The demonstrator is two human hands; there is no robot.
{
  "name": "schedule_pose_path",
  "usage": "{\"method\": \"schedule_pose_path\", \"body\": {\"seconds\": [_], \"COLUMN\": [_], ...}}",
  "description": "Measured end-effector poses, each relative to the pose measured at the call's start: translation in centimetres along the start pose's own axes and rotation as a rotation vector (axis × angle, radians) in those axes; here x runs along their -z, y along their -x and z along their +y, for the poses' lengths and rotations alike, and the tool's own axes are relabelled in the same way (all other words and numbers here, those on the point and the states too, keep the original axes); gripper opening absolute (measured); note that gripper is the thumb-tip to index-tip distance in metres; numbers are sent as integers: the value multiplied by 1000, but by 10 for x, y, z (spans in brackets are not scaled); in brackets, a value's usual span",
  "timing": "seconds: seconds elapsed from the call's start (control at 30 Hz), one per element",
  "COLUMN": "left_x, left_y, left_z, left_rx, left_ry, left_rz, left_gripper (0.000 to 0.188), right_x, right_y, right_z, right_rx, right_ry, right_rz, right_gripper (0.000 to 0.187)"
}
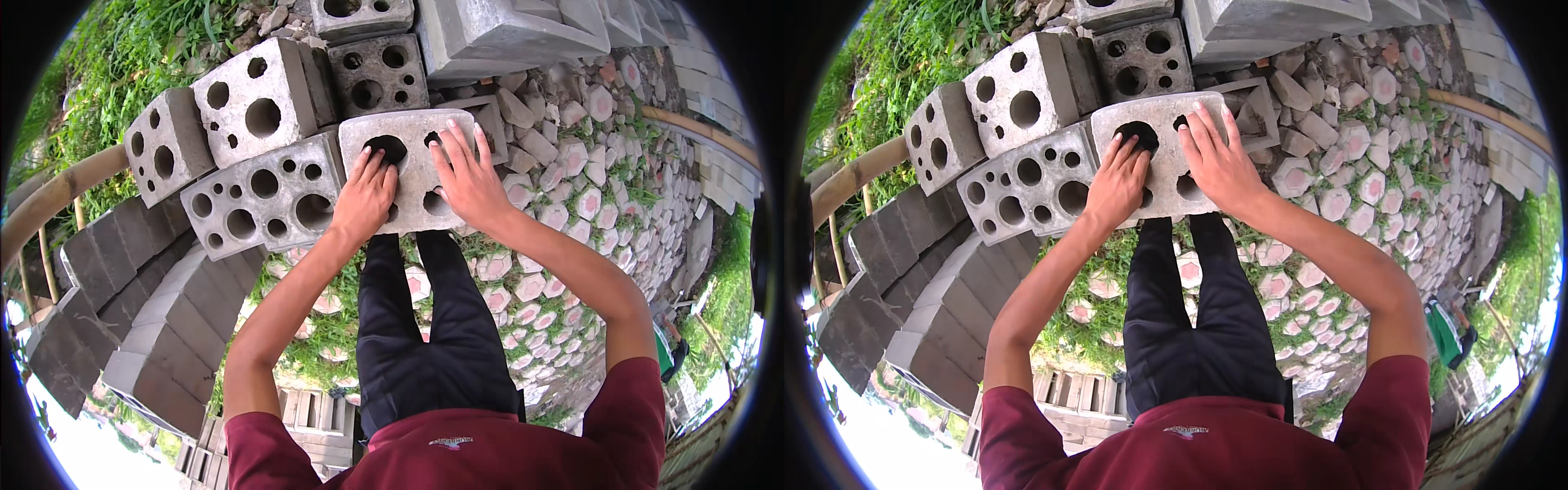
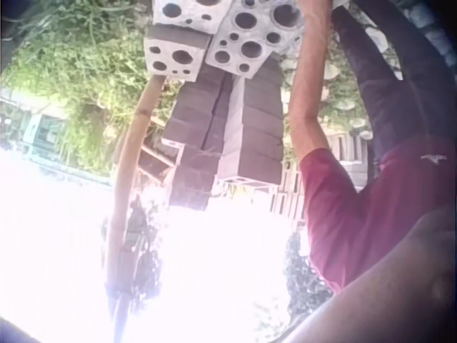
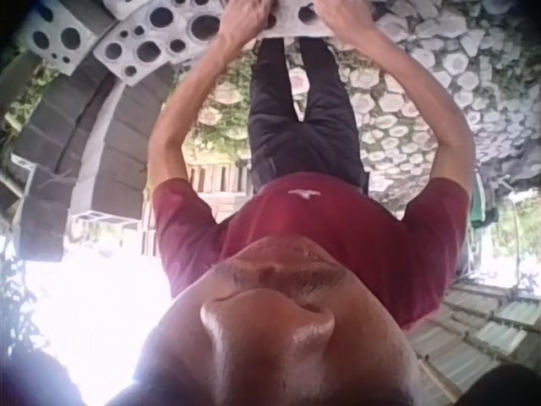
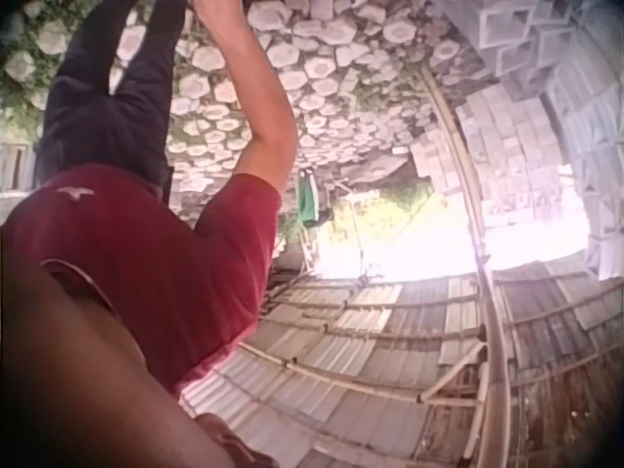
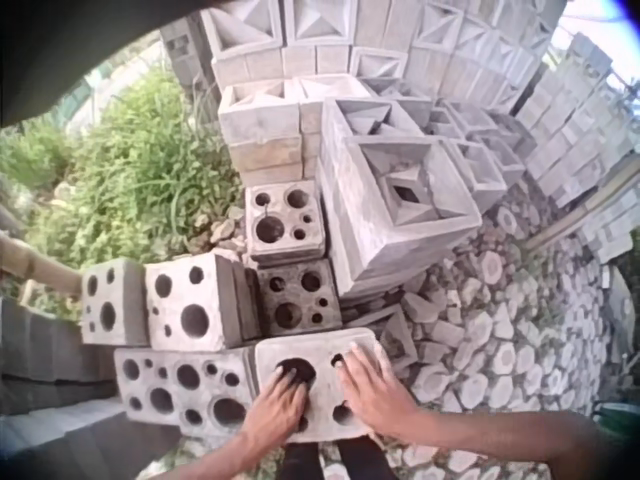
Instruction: The person picks up decorative concrete blocks by hand and places them onto stacks of identical blocks in an outdoor yard.
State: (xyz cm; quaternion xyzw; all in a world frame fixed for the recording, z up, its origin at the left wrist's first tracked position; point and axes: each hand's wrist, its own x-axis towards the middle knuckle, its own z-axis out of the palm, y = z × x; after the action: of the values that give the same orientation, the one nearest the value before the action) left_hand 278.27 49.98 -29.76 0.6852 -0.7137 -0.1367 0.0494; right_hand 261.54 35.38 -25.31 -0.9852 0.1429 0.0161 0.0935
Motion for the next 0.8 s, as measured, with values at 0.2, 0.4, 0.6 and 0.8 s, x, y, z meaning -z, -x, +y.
{"method": "schedule_pose_path", "body": {"seconds": [0.2,0.4,0.6,0.8], "left_x": [-4,-5,-1,37], "left_y": [-2,0,1,-4], "left_z": [-2,-9,-10,-24], "left_rx": [-26,-56,-49,-48], "left_ry": [-27,22,61,166], "left_rz": [9,19,-5,14], "left_gripper": [31,33,32,32], "right_x": [-11,-5,-1,28], "right_y": [-3,-18,-25,-43], "right_z": [8,7,-2,5], "right_rx": [120,212,182,230], "right_ry": [68,134,131,47], "right_rz": [52,-67,-141,-131], "right_gripper": [46,64,64,70]}}
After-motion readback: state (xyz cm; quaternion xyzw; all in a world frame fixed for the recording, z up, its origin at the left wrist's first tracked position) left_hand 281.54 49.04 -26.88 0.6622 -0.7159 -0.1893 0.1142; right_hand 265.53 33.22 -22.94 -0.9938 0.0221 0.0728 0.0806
